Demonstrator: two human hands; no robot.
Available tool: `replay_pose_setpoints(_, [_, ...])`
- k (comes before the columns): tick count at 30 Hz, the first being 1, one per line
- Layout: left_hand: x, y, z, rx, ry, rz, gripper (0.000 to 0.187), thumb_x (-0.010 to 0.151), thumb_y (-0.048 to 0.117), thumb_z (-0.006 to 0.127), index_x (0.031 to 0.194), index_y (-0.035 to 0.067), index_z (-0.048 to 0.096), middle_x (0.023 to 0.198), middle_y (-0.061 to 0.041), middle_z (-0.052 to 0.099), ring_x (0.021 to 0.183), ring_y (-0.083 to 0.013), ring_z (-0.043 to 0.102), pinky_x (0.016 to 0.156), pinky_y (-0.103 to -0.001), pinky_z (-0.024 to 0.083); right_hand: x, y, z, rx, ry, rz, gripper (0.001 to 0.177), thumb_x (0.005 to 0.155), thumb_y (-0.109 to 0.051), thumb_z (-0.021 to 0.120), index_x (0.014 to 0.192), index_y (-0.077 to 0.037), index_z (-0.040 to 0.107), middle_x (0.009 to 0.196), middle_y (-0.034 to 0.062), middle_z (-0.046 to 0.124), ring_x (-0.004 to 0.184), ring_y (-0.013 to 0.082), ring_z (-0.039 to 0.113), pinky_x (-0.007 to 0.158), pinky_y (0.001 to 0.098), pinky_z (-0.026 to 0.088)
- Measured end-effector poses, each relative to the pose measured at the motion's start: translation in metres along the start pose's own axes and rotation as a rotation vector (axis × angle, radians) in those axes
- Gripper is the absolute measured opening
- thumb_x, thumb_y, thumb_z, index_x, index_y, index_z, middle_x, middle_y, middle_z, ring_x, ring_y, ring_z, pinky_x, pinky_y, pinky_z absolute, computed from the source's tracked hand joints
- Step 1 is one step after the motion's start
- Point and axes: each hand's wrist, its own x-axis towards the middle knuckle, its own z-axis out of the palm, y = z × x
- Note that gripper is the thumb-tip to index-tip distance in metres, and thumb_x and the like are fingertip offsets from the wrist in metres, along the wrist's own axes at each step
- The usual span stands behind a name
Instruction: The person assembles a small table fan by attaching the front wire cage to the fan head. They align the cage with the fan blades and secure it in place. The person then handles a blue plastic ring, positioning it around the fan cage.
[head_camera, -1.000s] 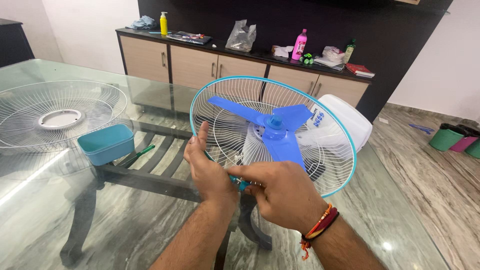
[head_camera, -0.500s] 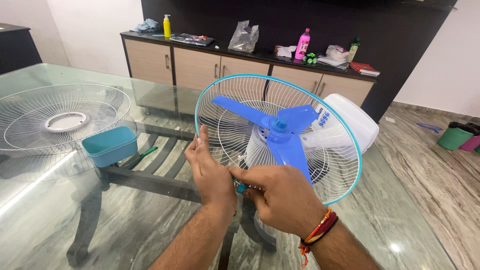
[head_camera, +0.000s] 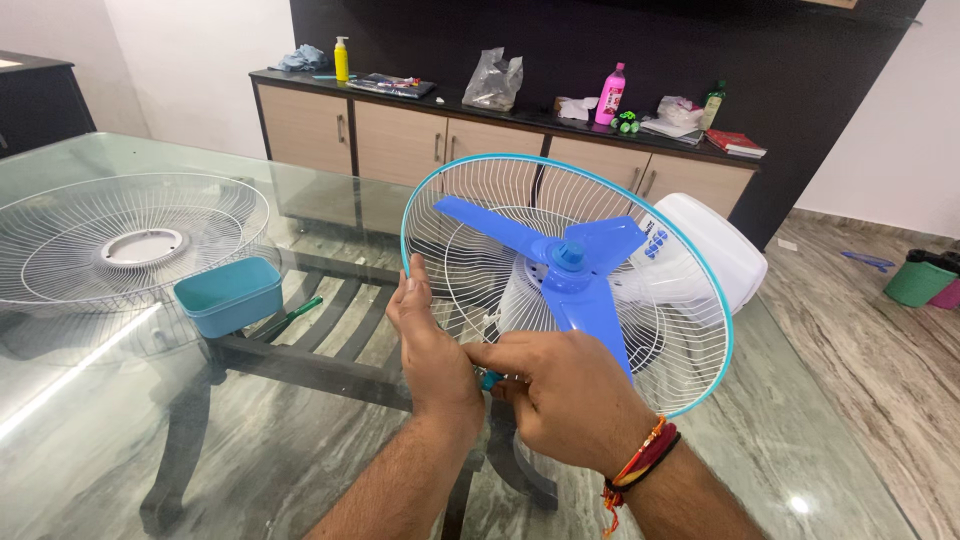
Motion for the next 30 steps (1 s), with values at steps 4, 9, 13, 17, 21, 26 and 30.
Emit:
replay_pose_setpoints(4, [0.001, -0.004, -0.003, -0.085, -0.04, -0.012, 0.075, 0.092, 0.059, 0.021, 0.158, 0.023, 0.018, 0.17, 0.005, 0.022, 0.156, -0.0191, 0.011, 0.121, -0.053, 0.01, 0.002, 0.001, -0.001, 0.051, 0.023, -0.078, 0.048, 0.072, 0.001, 0.065, 0.114, -0.017, 0.076, 0.085, 0.0042, 0.077, 0.07, 0.0235, 0.073, 0.059, 0.0378, 0.055])
replay_pose_setpoints(9, [0.0, -0.009, -0.002, -0.16, -0.103, 0.091, 0.074, 0.098, 0.058, 0.021, 0.16, 0.017, 0.02, 0.173, 0.001, 0.02, 0.159, -0.0196, 0.009, 0.124, -0.048, 0.011, 0.003, 0.0, -0.002, -0.02, 0.019, -0.095, 0.047, 0.072, -0.002, 0.067, 0.114, -0.019, 0.076, 0.088, 0.0033, 0.077, 0.074, 0.027, 0.072, 0.06, 0.0407, 0.054])
replay_pose_setpoints(13, [0.0, -0.013, -0.017, 0.016, -0.187, 0.251, 0.077, 0.099, 0.058, 0.02, 0.164, 0.018, 0.019, 0.173, -0.004, 0.017, 0.16, -0.0211, 0.005, 0.125, -0.046, 0.003, 0.002, 0.0, -0.003, -0.031, -0.004, -0.062, 0.049, 0.072, -0.002, 0.069, 0.116, -0.022, 0.077, 0.09, 0.0023, 0.077, 0.076, 0.0282, 0.072, 0.061, 0.0414, 0.054])
replay_pose_setpoints(17, [0.022, -0.025, -0.07, 0.207, -0.074, 0.202, 0.068, 0.098, 0.05, 0.033, 0.159, 0.02, 0.029, 0.162, -0.007, 0.041, 0.15, -0.0215, 0.033, 0.119, -0.041, 0.025, 0.005, 0.005, -0.007, 0.043, -0.043, -0.024, 0.051, 0.073, -0.002, 0.071, 0.118, -0.024, 0.078, 0.092, 0.002, 0.079, 0.077, 0.0229, 0.075, 0.067, 0.0361, 0.057])
replay_pose_setpoints(21, [0.063, -0.029, -0.152, 0.454, 0.166, 0.097, 0.056, 0.099, 0.023, 0.07, 0.153, 0.014, 0.064, 0.133, -0.021, 0.077, 0.098, -0.067, 0.031, 0.081, -0.07, 0.029, 0.008, 0.008, -0.006, 0.087, -0.035, -0.007, 0.052, 0.072, 0.001, 0.07, 0.117, -0.024, 0.079, 0.099, 0.0012, 0.081, 0.078, 0.0217, 0.077, 0.069, 0.0347, 0.058])
replay_pose_setpoints(26, [0.128, 0.019, -0.238, 1.425, 0.31, 0.815, 0.052, 0.079, 0.016, 0.079, 0.13, 0.014, 0.068, 0.143, -0.016, 0.059, 0.136, -0.031, 0.049, 0.112, -0.045, 0.043, 0.016, 0.017, -0.005, 0.12, -0.01, -0.053, 0.049, 0.074, 0.004, 0.067, 0.114, -0.019, 0.079, 0.099, 0.0033, 0.082, 0.081, 0.0214, 0.078, 0.07, 0.0339, 0.059])
replay_pose_setpoints(30, [0.153, 0.042, -0.28, 1.696, 0.423, 0.757, 0.062, 0.069, 0.018, 0.084, 0.129, 0.011, 0.068, 0.153, -0.024, 0.041, 0.142, -0.0422, 0.032, 0.111, -0.058, 0.031, 0.021, 0.021, -0.001, 0.202, -0.008, 0.042, 0.052, 0.073, 0.008, 0.065, 0.115, -0.019, 0.081, 0.094, 0.0039, 0.08, 0.08, 0.0188, 0.076, 0.067, 0.0318, 0.06])
